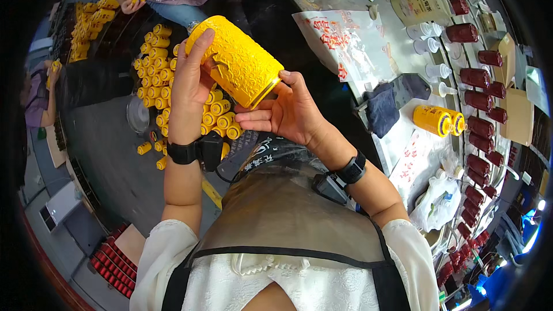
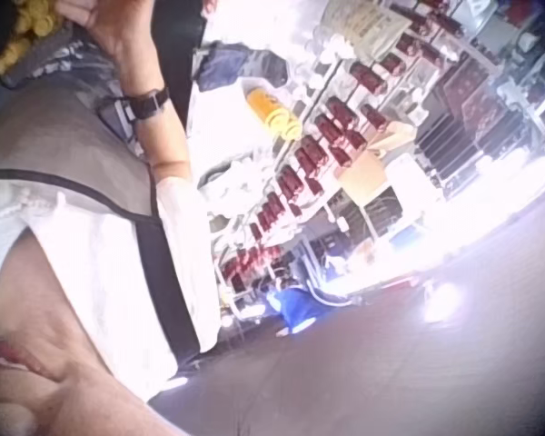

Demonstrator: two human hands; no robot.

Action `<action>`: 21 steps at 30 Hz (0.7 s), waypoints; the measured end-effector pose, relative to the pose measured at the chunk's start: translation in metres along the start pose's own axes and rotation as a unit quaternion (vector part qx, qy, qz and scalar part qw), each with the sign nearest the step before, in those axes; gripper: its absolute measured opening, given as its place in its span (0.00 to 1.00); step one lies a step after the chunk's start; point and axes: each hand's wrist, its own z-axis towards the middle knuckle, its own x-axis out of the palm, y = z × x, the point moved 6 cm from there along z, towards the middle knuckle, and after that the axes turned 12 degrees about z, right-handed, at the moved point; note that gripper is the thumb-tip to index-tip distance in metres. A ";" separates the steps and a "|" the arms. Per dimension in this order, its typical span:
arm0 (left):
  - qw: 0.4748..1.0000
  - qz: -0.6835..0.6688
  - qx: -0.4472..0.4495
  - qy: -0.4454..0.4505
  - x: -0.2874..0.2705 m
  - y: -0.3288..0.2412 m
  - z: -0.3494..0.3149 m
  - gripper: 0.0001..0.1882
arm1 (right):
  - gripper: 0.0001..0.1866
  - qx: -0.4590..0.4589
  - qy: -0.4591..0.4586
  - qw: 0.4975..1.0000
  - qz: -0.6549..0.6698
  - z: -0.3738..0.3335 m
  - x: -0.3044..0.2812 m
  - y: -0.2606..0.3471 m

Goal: Applying decorative foil or labels to yellow ceramic liquor bottles.

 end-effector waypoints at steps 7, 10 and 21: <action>1.000 0.001 -0.007 -0.021 -0.008 0.003 -0.003 0.32 | 0.46 0.032 -0.004 0.999 0.002 0.002 0.004 0.001; 0.999 0.006 0.000 -0.032 -0.004 0.001 -0.008 0.33 | 0.47 0.037 -0.005 0.999 0.006 0.003 0.001 0.005; 0.995 0.057 0.013 -0.083 0.009 0.007 0.001 0.38 | 0.53 0.093 0.006 0.990 0.101 0.005 -0.007 0.013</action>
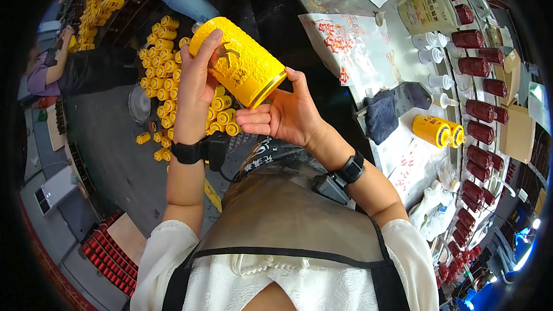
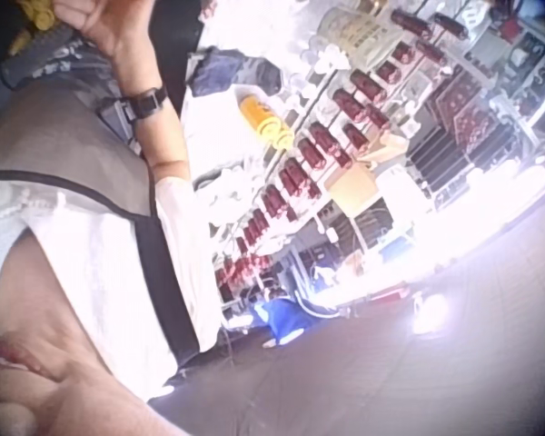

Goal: Applying decorative foil or labels to yellow ceramic liquor bottles.

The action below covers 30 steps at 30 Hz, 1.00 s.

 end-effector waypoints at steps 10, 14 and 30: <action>0.998 0.052 -0.025 -0.031 -0.001 0.008 0.010 0.43 | 0.54 0.019 -0.003 1.000 0.018 0.006 -0.003 0.008; 0.998 0.043 -0.036 -0.040 -0.004 0.012 0.008 0.43 | 0.56 0.022 -0.012 1.000 0.004 0.009 -0.007 0.008; 0.994 -0.078 -0.045 -0.069 -0.023 0.033 0.031 0.36 | 0.52 0.061 -0.066 0.990 -0.105 0.034 -0.001 0.022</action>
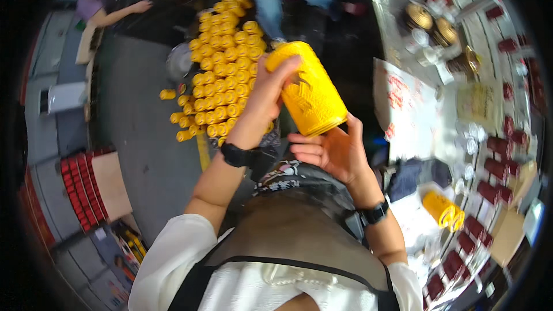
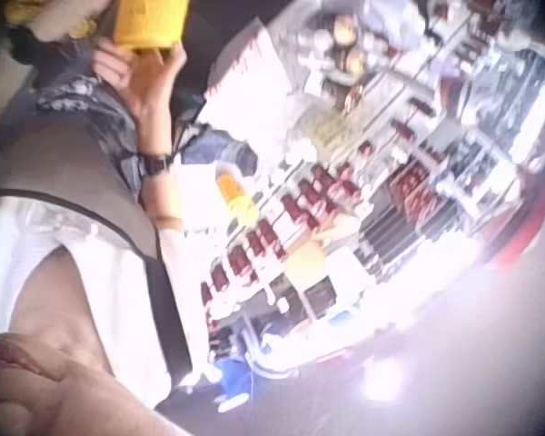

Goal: Applying decorative foil or labels to yellow ceramic liquor bottles.

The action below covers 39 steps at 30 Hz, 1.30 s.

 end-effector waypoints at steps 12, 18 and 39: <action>0.996 -0.062 -0.025 -0.066 -0.090 0.008 -0.010 0.31 | 0.44 0.075 -0.055 0.991 -0.098 0.048 0.009 -0.037; 0.985 -0.137 -0.007 -0.108 -0.174 0.000 -0.041 0.33 | 0.40 0.180 -0.016 0.970 -0.162 0.087 0.017 -0.094; 0.905 -0.408 0.010 0.119 -0.419 -0.035 -0.138 0.37 | 0.41 0.097 0.044 0.956 -0.275 0.253 0.065 -0.345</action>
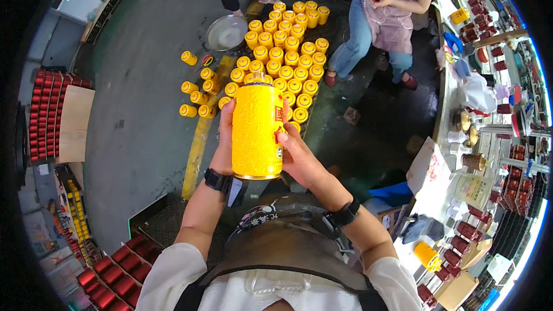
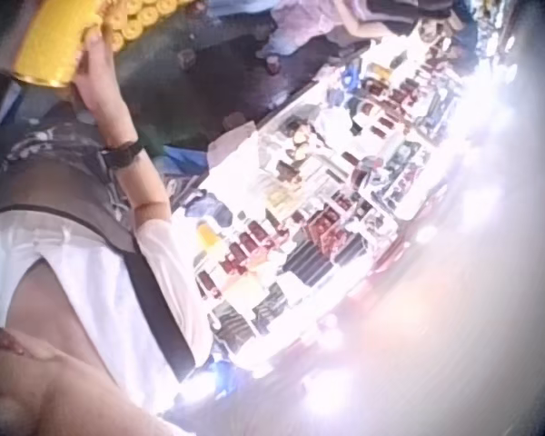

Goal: Applying decorative foil or labels to yellow ceramic liquor bottles.

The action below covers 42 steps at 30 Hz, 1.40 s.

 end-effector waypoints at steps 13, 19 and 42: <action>0.976 0.197 0.040 -0.081 -0.073 -0.024 -0.023 0.27 | 0.40 -0.143 -0.114 0.972 -0.146 0.029 0.040 -0.028; 0.924 0.368 0.081 -0.072 -0.071 -0.005 -0.067 0.50 | 0.44 -0.189 -0.058 0.941 -0.275 0.028 0.028 -0.025; 0.956 0.267 -0.112 0.049 -0.243 -0.182 -0.117 0.61 | 0.45 -0.255 -0.132 0.918 -0.274 0.183 0.129 -0.180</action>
